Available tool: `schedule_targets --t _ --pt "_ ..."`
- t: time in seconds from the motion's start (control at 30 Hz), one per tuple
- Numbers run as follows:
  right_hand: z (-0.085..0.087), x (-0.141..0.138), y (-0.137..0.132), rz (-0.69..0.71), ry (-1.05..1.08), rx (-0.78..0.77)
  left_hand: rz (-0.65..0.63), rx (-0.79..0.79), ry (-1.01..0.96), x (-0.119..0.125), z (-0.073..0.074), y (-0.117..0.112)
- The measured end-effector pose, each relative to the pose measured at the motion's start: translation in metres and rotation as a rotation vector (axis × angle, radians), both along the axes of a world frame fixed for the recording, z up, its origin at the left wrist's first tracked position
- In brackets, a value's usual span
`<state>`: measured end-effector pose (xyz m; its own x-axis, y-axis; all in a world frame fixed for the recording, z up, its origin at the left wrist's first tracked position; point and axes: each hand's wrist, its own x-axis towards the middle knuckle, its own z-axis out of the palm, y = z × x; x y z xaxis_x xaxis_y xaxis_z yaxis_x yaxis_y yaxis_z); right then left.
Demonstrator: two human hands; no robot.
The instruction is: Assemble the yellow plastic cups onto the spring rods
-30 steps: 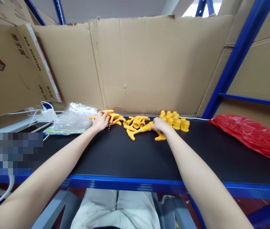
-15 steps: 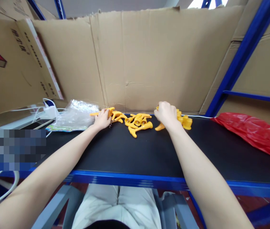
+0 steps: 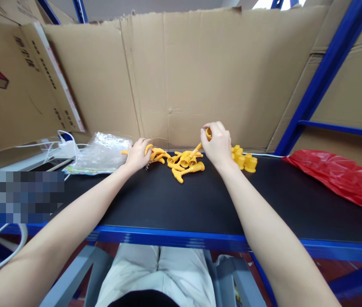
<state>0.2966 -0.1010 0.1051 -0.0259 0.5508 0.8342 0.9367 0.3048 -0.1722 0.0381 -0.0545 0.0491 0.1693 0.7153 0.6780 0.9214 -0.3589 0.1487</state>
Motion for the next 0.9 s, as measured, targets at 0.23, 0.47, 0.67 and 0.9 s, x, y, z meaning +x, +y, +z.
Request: schedule_targets --t 0.23,0.47,0.67,0.9 --pt "-0.016 -0.024 -0.004 0.415 -0.096 0.085 -0.342 -0.045 0.083 0.031 0.009 -0.035" --pt "-0.027 -0.036 -0.005 0.594 -0.110 -0.006 -0.249 0.007 0.061 0.028 0.007 -0.027" --pt "-0.037 -0.025 0.011 0.453 -0.337 -0.281 -0.225 0.012 0.092 0.025 0.007 -0.026" --pt "-0.034 -0.027 0.004 0.312 -0.472 -0.303 -0.217 -0.009 0.138 0.032 0.007 -0.032"
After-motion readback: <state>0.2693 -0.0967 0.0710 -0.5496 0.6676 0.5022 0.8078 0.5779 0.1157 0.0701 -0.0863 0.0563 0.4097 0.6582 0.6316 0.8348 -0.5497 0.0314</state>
